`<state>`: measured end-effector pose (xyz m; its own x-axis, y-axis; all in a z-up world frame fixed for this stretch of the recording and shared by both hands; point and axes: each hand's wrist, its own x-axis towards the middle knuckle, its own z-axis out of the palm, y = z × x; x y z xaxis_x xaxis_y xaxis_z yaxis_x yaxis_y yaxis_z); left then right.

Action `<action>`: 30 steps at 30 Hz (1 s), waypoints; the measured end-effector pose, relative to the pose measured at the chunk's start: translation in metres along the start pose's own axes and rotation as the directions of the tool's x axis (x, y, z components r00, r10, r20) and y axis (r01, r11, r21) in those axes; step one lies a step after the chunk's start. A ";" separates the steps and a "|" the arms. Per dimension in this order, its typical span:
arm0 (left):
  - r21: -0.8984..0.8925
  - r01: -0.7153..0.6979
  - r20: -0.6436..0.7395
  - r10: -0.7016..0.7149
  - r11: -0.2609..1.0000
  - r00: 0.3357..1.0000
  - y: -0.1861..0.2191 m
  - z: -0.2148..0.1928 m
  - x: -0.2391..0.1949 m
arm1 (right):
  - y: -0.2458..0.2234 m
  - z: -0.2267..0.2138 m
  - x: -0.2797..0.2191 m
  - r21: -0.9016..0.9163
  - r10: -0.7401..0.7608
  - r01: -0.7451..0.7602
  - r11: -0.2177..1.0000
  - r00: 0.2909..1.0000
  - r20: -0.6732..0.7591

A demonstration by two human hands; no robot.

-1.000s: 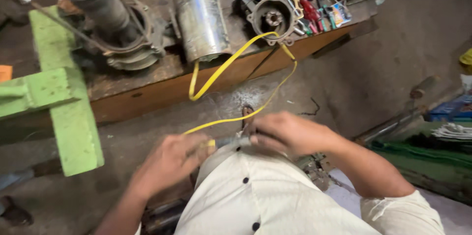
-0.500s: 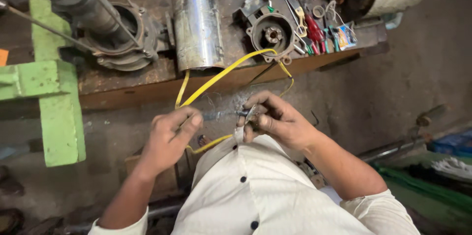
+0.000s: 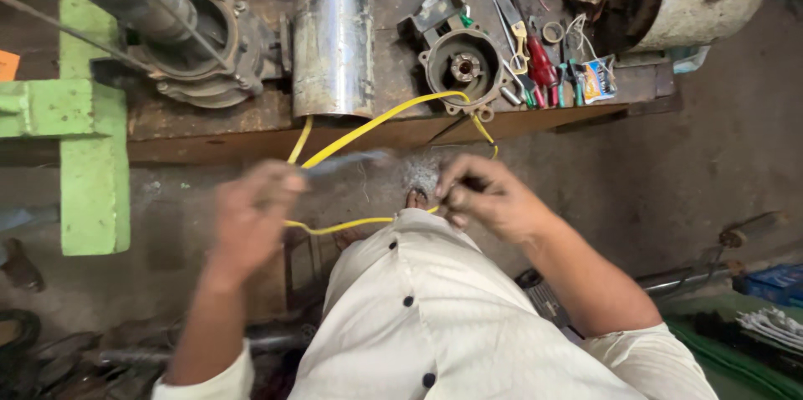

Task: The person uses a hammer to tap a cylindrical motor housing, then removes a motor end cap. They strip the insulation from a yellow cable using pliers and a knife, then insert the stripped ends into the motor housing.

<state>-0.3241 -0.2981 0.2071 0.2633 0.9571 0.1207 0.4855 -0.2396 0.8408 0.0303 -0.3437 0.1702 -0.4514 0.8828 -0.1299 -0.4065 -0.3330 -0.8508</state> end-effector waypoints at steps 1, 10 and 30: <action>0.030 0.071 -0.051 -0.070 0.997 0.996 -0.006 -0.010 -0.003 | -0.005 -0.015 -0.002 -0.220 -0.057 0.037 0.975 0.995 -0.087; 0.124 0.251 -0.199 -0.224 0.960 0.954 -0.053 -0.026 -0.058 | 0.017 -0.154 0.070 -0.812 -0.302 -0.355 0.464 0.798 -0.521; -0.281 0.338 -0.399 -0.430 0.898 0.810 -0.114 -0.010 -0.152 | 0.063 -0.261 0.008 -0.808 -0.654 -0.579 0.109 0.570 -0.497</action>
<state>-0.4276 -0.4150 0.0984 -0.3282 0.9431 -0.0529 0.2910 0.1542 0.9442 0.2088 -0.2713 -0.0179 0.4031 0.8859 0.2295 0.8590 -0.2798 -0.4286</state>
